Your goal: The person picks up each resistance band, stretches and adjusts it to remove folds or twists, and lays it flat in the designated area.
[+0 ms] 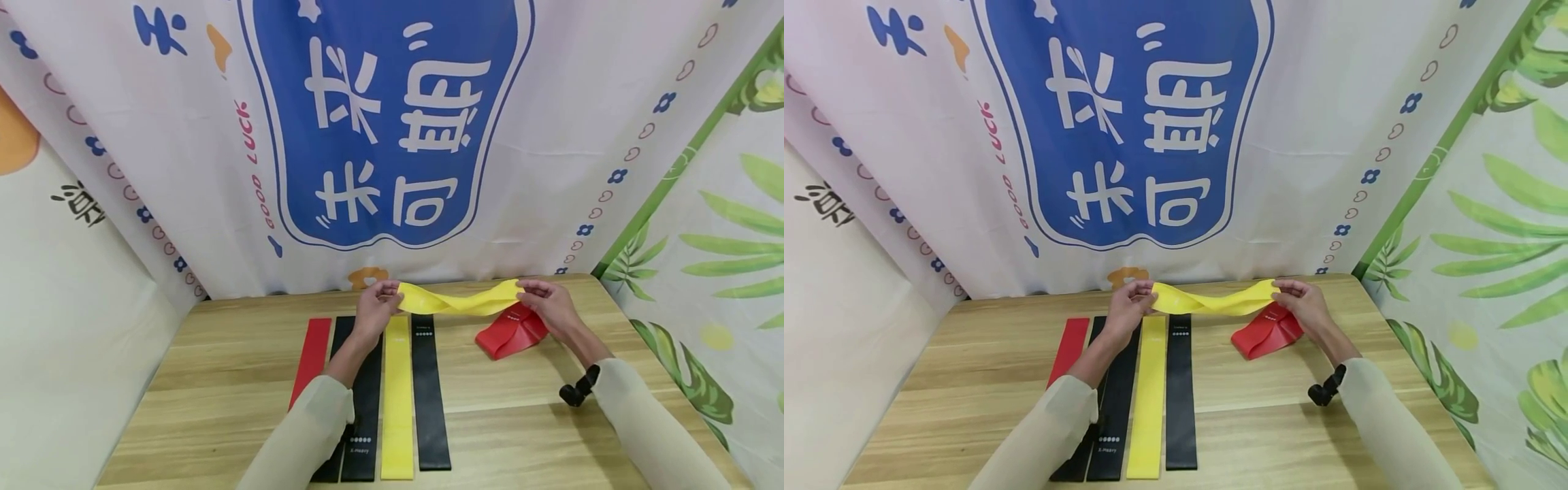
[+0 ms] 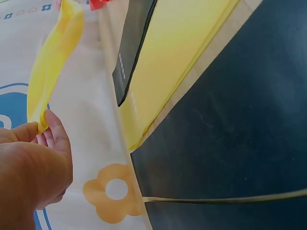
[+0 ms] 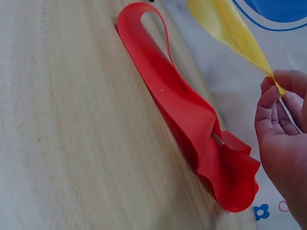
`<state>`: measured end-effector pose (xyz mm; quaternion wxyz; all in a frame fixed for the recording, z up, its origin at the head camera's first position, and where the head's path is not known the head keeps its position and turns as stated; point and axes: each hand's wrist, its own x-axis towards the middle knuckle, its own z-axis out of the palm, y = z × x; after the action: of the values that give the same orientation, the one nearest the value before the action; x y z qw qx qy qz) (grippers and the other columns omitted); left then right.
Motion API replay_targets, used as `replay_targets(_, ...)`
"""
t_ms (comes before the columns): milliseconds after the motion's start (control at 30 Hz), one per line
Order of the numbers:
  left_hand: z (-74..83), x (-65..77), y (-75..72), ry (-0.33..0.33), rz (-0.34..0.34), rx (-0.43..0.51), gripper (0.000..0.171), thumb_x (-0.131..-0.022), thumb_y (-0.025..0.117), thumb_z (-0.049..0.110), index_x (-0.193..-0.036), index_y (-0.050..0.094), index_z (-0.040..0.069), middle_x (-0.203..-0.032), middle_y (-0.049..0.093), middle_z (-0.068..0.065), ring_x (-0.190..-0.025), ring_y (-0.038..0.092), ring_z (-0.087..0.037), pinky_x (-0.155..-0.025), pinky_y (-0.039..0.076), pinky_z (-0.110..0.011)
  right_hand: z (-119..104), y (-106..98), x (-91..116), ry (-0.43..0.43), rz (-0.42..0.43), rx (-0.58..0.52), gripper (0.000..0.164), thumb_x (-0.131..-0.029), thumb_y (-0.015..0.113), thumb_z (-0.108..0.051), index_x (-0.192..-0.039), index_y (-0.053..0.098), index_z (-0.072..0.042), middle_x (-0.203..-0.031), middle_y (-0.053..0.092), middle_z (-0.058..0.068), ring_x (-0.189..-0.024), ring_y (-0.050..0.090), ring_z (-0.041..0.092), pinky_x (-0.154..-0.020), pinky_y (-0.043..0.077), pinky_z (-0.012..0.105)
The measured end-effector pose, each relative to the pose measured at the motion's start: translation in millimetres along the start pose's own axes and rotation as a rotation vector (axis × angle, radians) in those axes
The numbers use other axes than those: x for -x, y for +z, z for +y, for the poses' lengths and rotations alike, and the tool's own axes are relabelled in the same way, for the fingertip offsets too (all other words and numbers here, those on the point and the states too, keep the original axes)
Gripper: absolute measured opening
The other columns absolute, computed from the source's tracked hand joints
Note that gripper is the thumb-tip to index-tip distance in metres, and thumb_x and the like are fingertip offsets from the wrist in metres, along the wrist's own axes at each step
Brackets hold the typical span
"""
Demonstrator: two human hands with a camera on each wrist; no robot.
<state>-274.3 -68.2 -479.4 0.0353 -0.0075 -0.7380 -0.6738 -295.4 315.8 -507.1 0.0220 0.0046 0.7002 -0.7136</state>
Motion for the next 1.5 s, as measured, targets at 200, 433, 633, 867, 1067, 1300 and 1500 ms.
replay_targets(200,4.0,-0.2,-2.9,0.008,0.001,-0.004,0.024,-0.100,0.071,0.001,-0.123,0.070,0.001,-0.108,0.065,-0.014,-0.094,0.068,-0.026,-0.082,0.064,-0.035,0.0,3.1,0.9,-0.056,0.002,0.165,0.058,-0.093,0.082,-0.004,-0.144,0.058,0.007,-0.116,0.068,-0.013,-0.107,0.063,0.007,-0.092,0.055,0.014)
replay_targets(433,2.4,-1.8,-4.6,-0.001,-0.003,0.014,0.025,-0.099,0.071,0.000,-0.124,0.071,0.001,-0.108,0.065,-0.015,-0.093,0.069,-0.026,-0.082,0.064,-0.035,-0.3,6.0,4.3,-0.026,0.019,0.140,0.047,-0.101,0.074,-0.015,-0.143,0.061,0.003,-0.108,0.067,-0.004,-0.100,0.063,0.015,-0.094,0.059,0.026)
replay_targets(633,2.4,-1.0,-4.2,-0.006,-0.011,0.019,0.024,-0.099,0.072,0.000,-0.123,0.071,0.001,-0.107,0.065,-0.013,-0.092,0.068,-0.023,-0.080,0.064,-0.033,1.8,14.7,5.5,-0.022,0.089,0.028,0.039,-0.105,0.065,-0.006,-0.140,0.059,0.009,-0.105,0.072,-0.008,-0.094,0.070,0.014,-0.091,0.061,0.029)
replay_targets(867,3.9,0.4,-2.7,-0.006,-0.020,0.014,0.025,-0.099,0.072,0.000,-0.124,0.070,0.001,-0.109,0.066,-0.014,-0.092,0.068,-0.023,-0.079,0.063,-0.030,1.8,25.0,5.2,-0.024,0.091,-0.099,0.038,-0.105,0.050,0.008,-0.142,0.053,0.015,-0.111,0.071,-0.006,-0.096,0.072,0.009,-0.098,0.059,0.033)
replay_targets(1067,2.7,-1.4,-2.8,-0.010,-0.010,-0.001,0.025,-0.098,0.072,-0.001,-0.124,0.071,0.001,-0.109,0.067,-0.015,-0.093,0.069,-0.024,-0.081,0.064,-0.032,0.8,29.6,6.7,-0.037,0.037,-0.205,0.035,-0.105,0.045,0.009,-0.135,0.063,0.008,-0.119,0.066,-0.001,-0.099,0.070,0.013,-0.092,0.060,0.029)
replay_targets(1300,0.1,-2.0,-3.5,-0.013,-0.019,0.009,0.025,-0.099,0.072,-0.001,-0.123,0.071,0.000,-0.109,0.067,-0.015,-0.094,0.070,-0.025,-0.082,0.064,-0.034,3.8,34.4,7.8,-0.041,0.010,-0.196,0.035,-0.106,0.046,0.009,-0.139,0.057,0.010,-0.116,0.070,-0.002,-0.099,0.071,0.013,-0.095,0.061,0.033)
replay_targets(1500,0.3,-1.1,-2.5,-0.010,-0.022,0.001,0.024,-0.099,0.072,0.000,-0.123,0.071,0.001,-0.109,0.067,-0.015,-0.094,0.069,-0.026,-0.081,0.064,-0.034,3.7,38.2,7.3,-0.058,0.014,-0.176,0.038,-0.105,0.044,0.011,-0.142,0.054,0.011,-0.116,0.073,-0.004,-0.099,0.071,0.013,-0.090,0.061,0.029)
